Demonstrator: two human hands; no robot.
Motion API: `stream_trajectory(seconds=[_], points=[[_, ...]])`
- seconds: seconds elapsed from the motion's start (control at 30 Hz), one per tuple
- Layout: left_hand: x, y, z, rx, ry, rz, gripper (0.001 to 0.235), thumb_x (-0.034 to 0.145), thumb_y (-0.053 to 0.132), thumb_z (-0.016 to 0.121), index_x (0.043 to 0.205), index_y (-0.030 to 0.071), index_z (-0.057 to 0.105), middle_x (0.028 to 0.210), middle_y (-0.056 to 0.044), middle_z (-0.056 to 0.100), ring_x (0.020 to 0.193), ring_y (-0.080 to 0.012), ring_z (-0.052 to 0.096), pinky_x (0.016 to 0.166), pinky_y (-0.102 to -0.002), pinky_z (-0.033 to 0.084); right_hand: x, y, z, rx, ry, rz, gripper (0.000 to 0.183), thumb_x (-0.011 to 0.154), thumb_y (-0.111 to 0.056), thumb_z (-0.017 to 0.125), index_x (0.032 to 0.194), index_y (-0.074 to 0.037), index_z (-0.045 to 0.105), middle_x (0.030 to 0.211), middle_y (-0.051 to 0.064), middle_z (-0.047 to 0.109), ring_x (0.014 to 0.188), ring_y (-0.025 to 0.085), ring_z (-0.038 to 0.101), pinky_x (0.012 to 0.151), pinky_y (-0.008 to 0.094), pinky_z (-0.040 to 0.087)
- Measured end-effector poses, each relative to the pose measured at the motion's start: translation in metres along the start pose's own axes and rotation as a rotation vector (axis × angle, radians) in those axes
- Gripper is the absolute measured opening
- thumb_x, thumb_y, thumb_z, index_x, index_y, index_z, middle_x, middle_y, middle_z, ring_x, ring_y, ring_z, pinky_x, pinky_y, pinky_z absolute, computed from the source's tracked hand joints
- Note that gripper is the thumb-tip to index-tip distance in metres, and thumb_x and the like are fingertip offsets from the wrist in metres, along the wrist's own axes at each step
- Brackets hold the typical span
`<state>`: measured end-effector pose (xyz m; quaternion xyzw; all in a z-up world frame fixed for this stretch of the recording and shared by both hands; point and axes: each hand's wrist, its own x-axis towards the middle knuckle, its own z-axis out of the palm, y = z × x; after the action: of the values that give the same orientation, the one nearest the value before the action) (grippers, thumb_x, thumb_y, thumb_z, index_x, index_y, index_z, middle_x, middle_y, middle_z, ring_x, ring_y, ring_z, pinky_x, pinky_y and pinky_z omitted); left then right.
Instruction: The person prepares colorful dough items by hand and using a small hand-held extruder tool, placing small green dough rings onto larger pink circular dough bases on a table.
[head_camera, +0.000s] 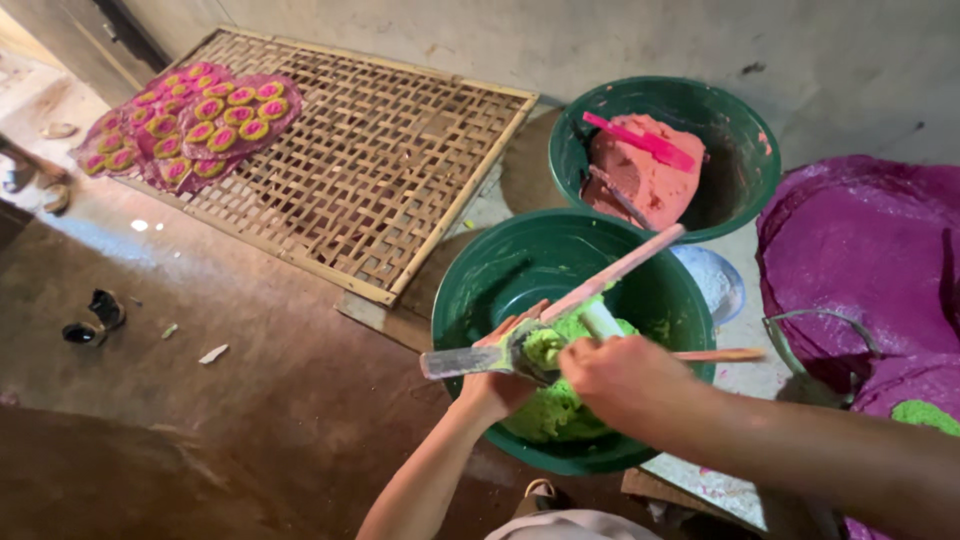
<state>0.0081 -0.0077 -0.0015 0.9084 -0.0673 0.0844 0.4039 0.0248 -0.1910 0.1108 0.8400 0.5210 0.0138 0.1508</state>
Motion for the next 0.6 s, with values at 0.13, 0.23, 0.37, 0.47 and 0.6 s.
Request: stream_trajectory(seconds=[0.13, 0.23, 0.37, 0.47, 0.6], points=[[0.005, -0.028, -0.022, -0.034, 0.22, -0.166, 0.06, 0.084, 0.025, 0.076, 0.138, 0.007, 0.059, 0.142, -0.011, 0.062, 0.119, -0.0278, 0.065, 0.101, -0.037, 0.053, -0.058, 0.03, -0.02, 0.254, -0.026, 0.306, 0.032, 0.084, -0.01, 0.058, 0.115, -0.013, 0.063, 0.094, 0.006, 0.067, 0.079, 0.023, 0.073, 0.063, 0.039, 0.059], [0.01, -0.03, -0.026, -0.132, 0.434, -0.116, 0.057, 0.084, 0.023, 0.076, 0.135, 0.004, 0.06, 0.143, -0.014, 0.061, 0.118, -0.031, 0.065, 0.1, -0.039, 0.053, -0.056, 0.041, -0.006, 0.569, 0.29, 0.307, 0.048, 0.08, -0.002, 0.058, 0.127, -0.005, 0.061, 0.109, 0.013, 0.071, 0.094, 0.029, 0.073, 0.076, 0.041, 0.059], [0.017, -0.017, -0.007, -0.017, 0.6, 0.097, 0.053, 0.085, 0.021, 0.077, 0.131, -0.001, 0.062, 0.143, -0.018, 0.06, 0.117, -0.0352, 0.065, 0.099, -0.042, 0.054, -0.002, -0.004, 0.065, 1.03, 0.523, 0.383, 0.045, 0.091, 0.003, 0.056, 0.136, 0.001, 0.059, 0.118, 0.02, 0.073, 0.1, 0.03, 0.076, 0.083, 0.037, 0.059], [0.027, -0.028, -0.022, 0.335, 0.544, 0.068, 0.049, 0.08, 0.022, 0.079, 0.122, 0.001, 0.066, 0.15, -0.021, 0.054, 0.119, -0.0411, 0.062, 0.098, -0.046, 0.053, -0.01, -0.029, 0.097, 1.167, 0.548, 0.37, 0.037, 0.094, -0.005, 0.061, 0.131, 0.001, 0.062, 0.11, 0.018, 0.078, 0.101, 0.027, 0.079, 0.084, 0.033, 0.059], [0.03, -0.029, -0.027, 0.403, 0.534, 0.065, 0.044, 0.078, 0.024, 0.081, 0.116, 0.008, 0.069, 0.156, -0.024, 0.044, 0.12, -0.0461, 0.06, 0.101, -0.051, 0.051, -0.026, -0.004, 0.11, 1.299, 0.308, 0.524, 0.033, 0.095, -0.011, 0.064, 0.125, -0.003, 0.07, 0.101, 0.012, 0.079, 0.091, 0.027, 0.078, 0.08, 0.033, 0.06]])
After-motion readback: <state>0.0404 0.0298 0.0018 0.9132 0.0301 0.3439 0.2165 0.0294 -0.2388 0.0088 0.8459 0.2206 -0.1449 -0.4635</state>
